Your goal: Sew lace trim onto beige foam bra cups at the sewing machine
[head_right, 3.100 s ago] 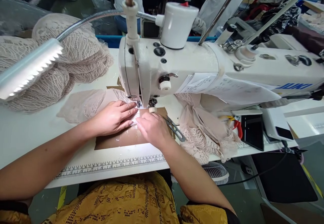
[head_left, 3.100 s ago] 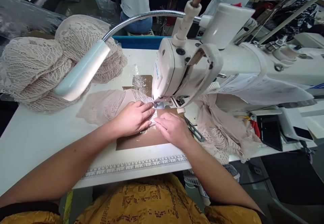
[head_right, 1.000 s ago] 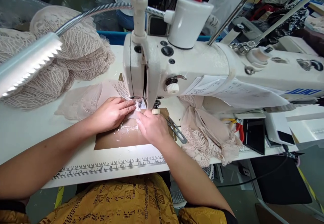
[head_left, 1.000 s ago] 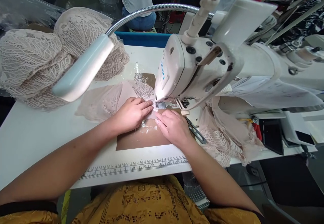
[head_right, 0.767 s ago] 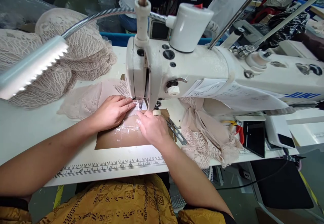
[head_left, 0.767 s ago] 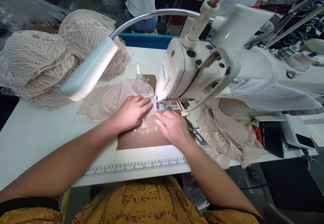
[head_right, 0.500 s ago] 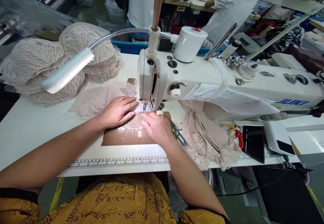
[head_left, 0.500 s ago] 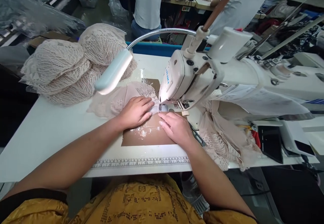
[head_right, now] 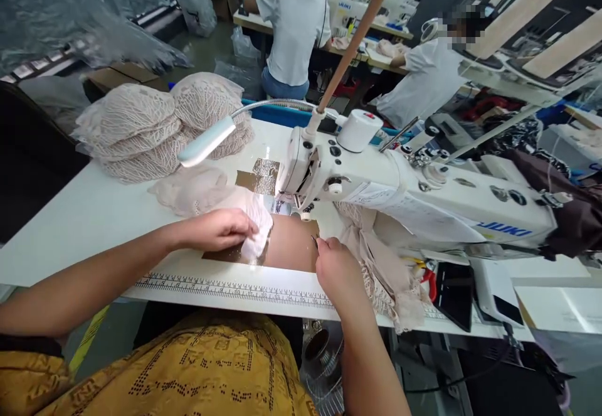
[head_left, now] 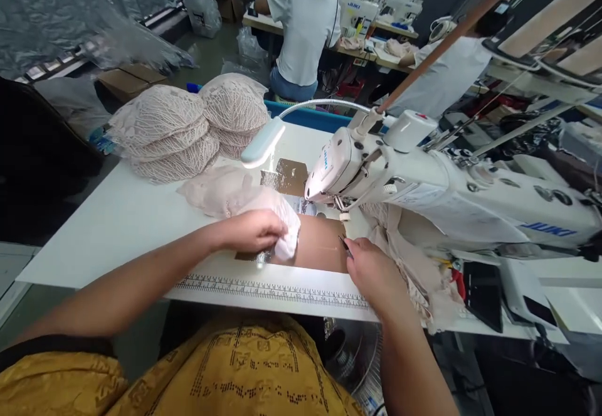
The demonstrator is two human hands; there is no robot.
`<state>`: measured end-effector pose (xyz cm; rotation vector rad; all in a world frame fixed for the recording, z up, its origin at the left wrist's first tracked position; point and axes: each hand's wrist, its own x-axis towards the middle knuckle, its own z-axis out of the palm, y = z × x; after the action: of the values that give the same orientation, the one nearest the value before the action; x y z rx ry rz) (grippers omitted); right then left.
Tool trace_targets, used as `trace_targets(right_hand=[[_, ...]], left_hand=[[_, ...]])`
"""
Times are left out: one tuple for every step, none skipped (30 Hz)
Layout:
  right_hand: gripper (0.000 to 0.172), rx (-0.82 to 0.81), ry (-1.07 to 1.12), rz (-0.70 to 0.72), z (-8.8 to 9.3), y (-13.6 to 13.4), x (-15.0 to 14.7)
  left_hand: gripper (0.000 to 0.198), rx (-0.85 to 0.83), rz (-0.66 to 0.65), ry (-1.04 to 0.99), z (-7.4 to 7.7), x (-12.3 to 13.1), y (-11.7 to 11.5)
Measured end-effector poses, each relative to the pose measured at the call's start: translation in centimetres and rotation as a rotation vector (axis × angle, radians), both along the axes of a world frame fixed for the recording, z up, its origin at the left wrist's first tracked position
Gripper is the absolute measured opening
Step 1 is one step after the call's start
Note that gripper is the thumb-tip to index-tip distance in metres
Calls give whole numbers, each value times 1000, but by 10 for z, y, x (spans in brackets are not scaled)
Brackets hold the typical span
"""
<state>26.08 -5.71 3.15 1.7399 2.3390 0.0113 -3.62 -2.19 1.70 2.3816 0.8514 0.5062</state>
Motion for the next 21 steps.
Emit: trace_targets(right_hand=[[40, 11, -15, 17, -4, -1, 1], [41, 27, -24, 30, -8, -2, 1], [41, 46, -27, 37, -12, -2, 1], [41, 67, -24, 36, -15, -1, 2], [40, 87, -16, 31, -18, 0, 3], [38, 106, -1, 19, -21, 1, 5], [36, 120, 19, 3, -23, 3, 6], [33, 132, 48, -14, -24, 4, 8], [31, 140, 82, -28, -25, 5, 10], [30, 151, 115, -42, -25, 5, 12], [29, 165, 146, -53, -24, 5, 13], [30, 184, 177, -61, -23, 4, 15], [31, 206, 213, -64, -22, 3, 15], [33, 229, 259, -64, -20, 1, 16], [34, 246, 317, -61, -18, -1, 15], [35, 255, 387, -56, -16, -3, 14], [35, 251, 465, -49, -15, -5, 12], [36, 230, 542, -40, -13, -6, 9], [36, 196, 613, -25, -12, -7, 5], [37, 155, 673, -2, -10, -7, 0], [38, 111, 723, 30, -9, -6, -5]], left_hand=[[23, -79, -98, -16, 5, 2, -11], [23, -147, -169, -20, 10, 3, -21], [23, -199, -210, -17, 15, 4, -29], [23, -239, -225, -15, 19, 4, -35], [24, -265, -217, -19, 22, 3, -37], [24, -279, -191, -34, 24, 1, -37], [25, -278, -146, -59, 26, -2, -34], [26, -260, -83, -91, 27, -5, -29], [27, -228, -4, -118, 26, -7, -23], [30, -190, 89, -134, 26, -10, -15], [36, -158, 182, -130, 24, -12, -7], [43, -144, 266, -108, 22, -14, 1], [51, -153, 334, -72, 19, -15, 8], [59, -185, 379, -34, 16, -15, 14], [65, -232, 403, -4, 12, -15, 20], [67, -283, 410, 8, 9, -14, 24], [67, -331, 407, 3, 5, -13, 27], [64, -367, 401, -19, 2, -12, 29], [59, -395, 389, -47, 0, -11, 29], [54, -426, 372, -76, -1, -10, 29], [46, -464, 353, -104, -2, -10, 29]])
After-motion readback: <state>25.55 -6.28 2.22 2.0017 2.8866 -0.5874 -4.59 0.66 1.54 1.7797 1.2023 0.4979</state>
